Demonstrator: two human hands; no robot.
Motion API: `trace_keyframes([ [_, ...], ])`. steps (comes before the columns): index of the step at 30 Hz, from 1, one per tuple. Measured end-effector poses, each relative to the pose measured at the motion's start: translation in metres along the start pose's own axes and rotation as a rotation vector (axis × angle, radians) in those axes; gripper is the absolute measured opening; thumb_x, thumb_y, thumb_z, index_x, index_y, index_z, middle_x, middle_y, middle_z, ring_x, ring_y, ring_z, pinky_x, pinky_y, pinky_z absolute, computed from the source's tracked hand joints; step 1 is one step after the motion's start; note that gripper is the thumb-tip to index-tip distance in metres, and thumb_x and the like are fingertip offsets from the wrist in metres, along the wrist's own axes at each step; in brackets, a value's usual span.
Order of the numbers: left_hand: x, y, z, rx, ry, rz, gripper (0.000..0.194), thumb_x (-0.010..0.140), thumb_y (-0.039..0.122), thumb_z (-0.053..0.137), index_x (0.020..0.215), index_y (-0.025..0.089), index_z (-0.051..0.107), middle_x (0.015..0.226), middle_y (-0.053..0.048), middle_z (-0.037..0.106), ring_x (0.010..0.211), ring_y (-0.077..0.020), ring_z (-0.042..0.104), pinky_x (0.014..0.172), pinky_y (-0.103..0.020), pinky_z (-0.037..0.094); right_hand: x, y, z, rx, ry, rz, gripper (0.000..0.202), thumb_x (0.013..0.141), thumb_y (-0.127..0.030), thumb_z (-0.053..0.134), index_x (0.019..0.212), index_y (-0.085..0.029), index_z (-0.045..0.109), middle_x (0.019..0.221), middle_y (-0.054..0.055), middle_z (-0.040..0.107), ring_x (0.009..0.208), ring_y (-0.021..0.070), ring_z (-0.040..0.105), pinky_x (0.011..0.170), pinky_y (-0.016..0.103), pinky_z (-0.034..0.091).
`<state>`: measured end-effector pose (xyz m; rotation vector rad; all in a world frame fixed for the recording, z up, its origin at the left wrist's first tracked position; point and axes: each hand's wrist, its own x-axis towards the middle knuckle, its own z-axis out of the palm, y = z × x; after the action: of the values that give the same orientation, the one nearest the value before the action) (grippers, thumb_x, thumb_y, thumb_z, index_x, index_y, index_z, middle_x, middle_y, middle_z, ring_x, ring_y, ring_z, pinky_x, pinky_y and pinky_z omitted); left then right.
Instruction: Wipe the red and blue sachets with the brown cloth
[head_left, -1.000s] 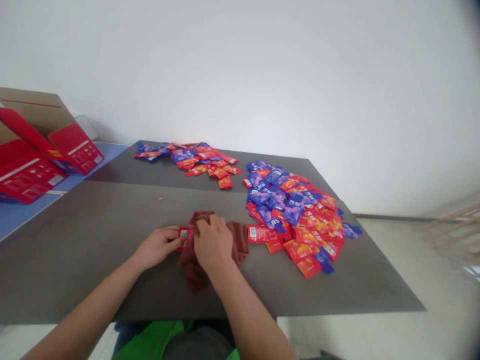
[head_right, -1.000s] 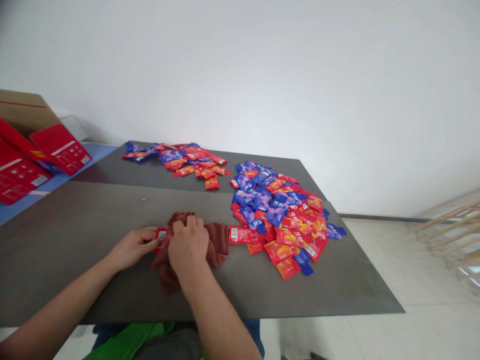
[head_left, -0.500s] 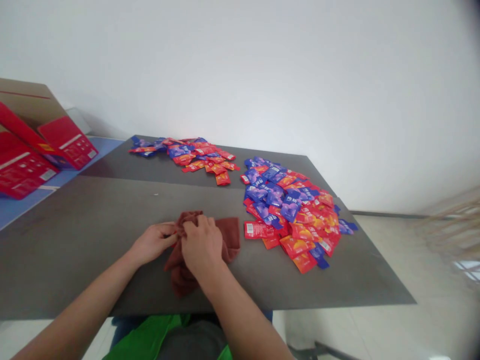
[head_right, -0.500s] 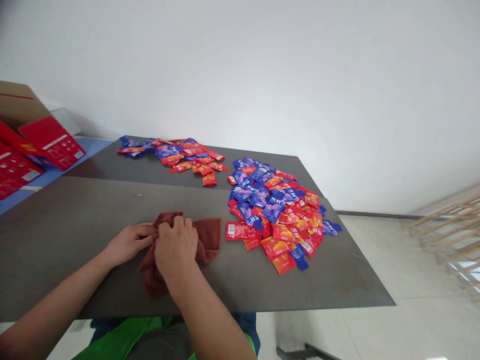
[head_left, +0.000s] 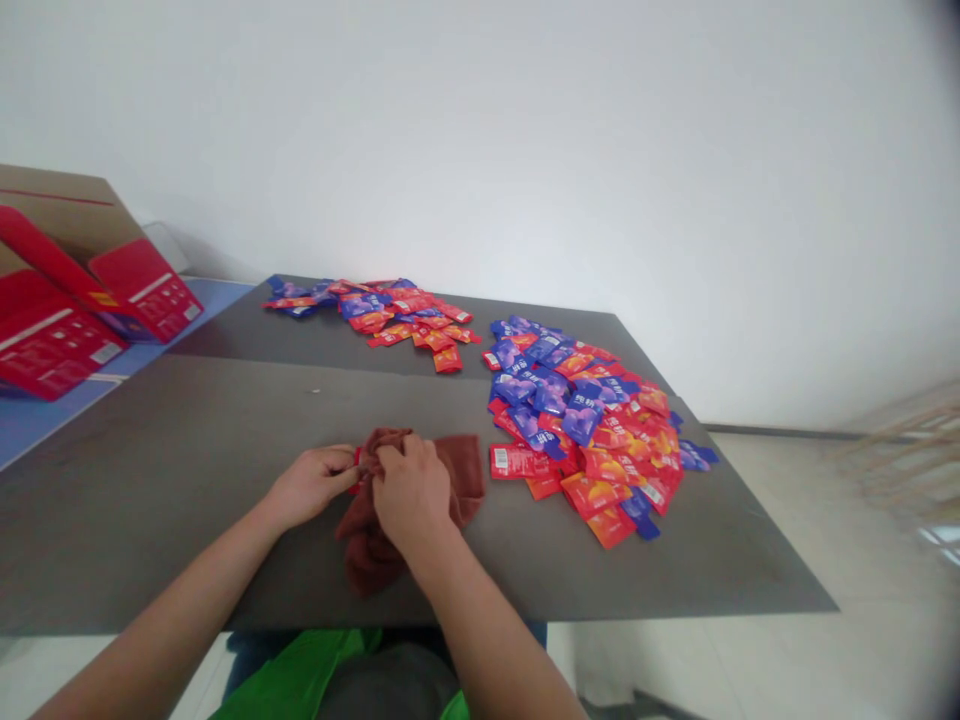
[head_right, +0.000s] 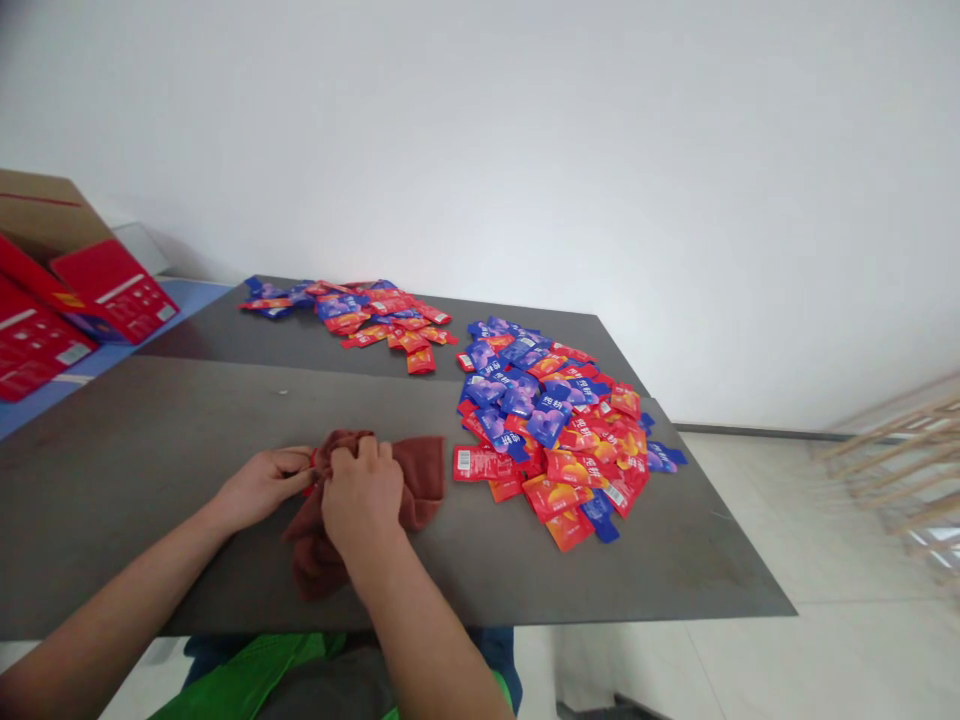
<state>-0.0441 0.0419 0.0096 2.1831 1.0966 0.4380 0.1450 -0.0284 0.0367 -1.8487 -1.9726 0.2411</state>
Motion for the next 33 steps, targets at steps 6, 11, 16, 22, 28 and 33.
trace_keyframes([
  [6, -0.001, 0.001, 0.002, 0.014, 0.039, -0.016, 0.046, 0.094, 0.045, 0.050, 0.058, 0.018, 0.059, 0.073, 0.000, 0.059, 0.068, -0.0134, 0.058, 0.065, -0.023, 0.044, -0.003, 0.030, -0.010, -0.165, -0.064, 0.252, 0.021, 0.100, -0.024, 0.050, 0.104, -0.019, 0.070, 0.108, 0.012, 0.062, 0.103, 0.0247, 0.055, 0.078, 0.032, 0.048],
  [11, 0.000, 0.001, 0.001, 0.007, 0.025, -0.012, 0.042, 0.094, 0.044, 0.051, 0.065, 0.019, 0.068, 0.079, -0.001, 0.066, 0.075, -0.0164, 0.063, 0.072, -0.025, 0.047, 0.006, 0.011, -0.018, -0.097, -0.012, 0.118, 0.018, 0.098, -0.025, 0.053, 0.106, -0.022, 0.069, 0.111, 0.009, 0.062, 0.103, 0.0236, 0.055, 0.079, 0.032, 0.048],
  [16, 0.000, 0.000, 0.002, -0.006, 0.004, 0.010, 0.037, 0.093, 0.041, 0.052, 0.068, 0.020, 0.069, 0.085, -0.001, 0.068, 0.081, -0.0166, 0.064, 0.078, -0.024, 0.047, 0.003, -0.005, 0.005, -0.067, -0.080, 0.026, 0.020, 0.100, -0.027, 0.050, 0.104, -0.023, 0.069, 0.111, 0.008, 0.062, 0.104, 0.0240, 0.054, 0.076, 0.031, 0.049],
  [22, -0.001, -0.001, 0.004, 0.022, 0.038, 0.017, 0.047, 0.094, 0.043, 0.050, 0.056, 0.018, 0.056, 0.072, 0.000, 0.059, 0.067, -0.0133, 0.057, 0.066, -0.023, 0.044, -0.002, 0.031, -0.011, -0.161, -0.049, 0.246, 0.019, 0.100, -0.026, 0.052, 0.106, -0.021, 0.069, 0.110, 0.011, 0.062, 0.102, 0.0243, 0.056, 0.076, 0.032, 0.050],
  [28, 0.000, -0.001, 0.001, -0.030, 0.020, 0.006, 0.037, 0.091, 0.044, 0.053, 0.068, 0.020, 0.069, 0.087, -0.003, 0.070, 0.084, -0.0187, 0.065, 0.080, -0.026, 0.050, 0.003, -0.011, -0.007, -0.059, -0.016, -0.001, 0.016, 0.099, -0.032, 0.053, 0.106, -0.025, 0.067, 0.114, 0.008, 0.060, 0.106, 0.0234, 0.054, 0.077, 0.031, 0.050],
  [33, 0.000, -0.002, 0.004, -0.011, 0.021, 0.010, 0.042, 0.093, 0.042, 0.051, 0.059, 0.019, 0.062, 0.075, -0.001, 0.063, 0.072, -0.0149, 0.060, 0.070, -0.024, 0.046, 0.005, 0.005, 0.006, -0.084, -0.073, 0.099, 0.018, 0.099, -0.027, 0.051, 0.105, -0.024, 0.068, 0.111, 0.008, 0.062, 0.104, 0.0230, 0.056, 0.076, 0.030, 0.050],
])
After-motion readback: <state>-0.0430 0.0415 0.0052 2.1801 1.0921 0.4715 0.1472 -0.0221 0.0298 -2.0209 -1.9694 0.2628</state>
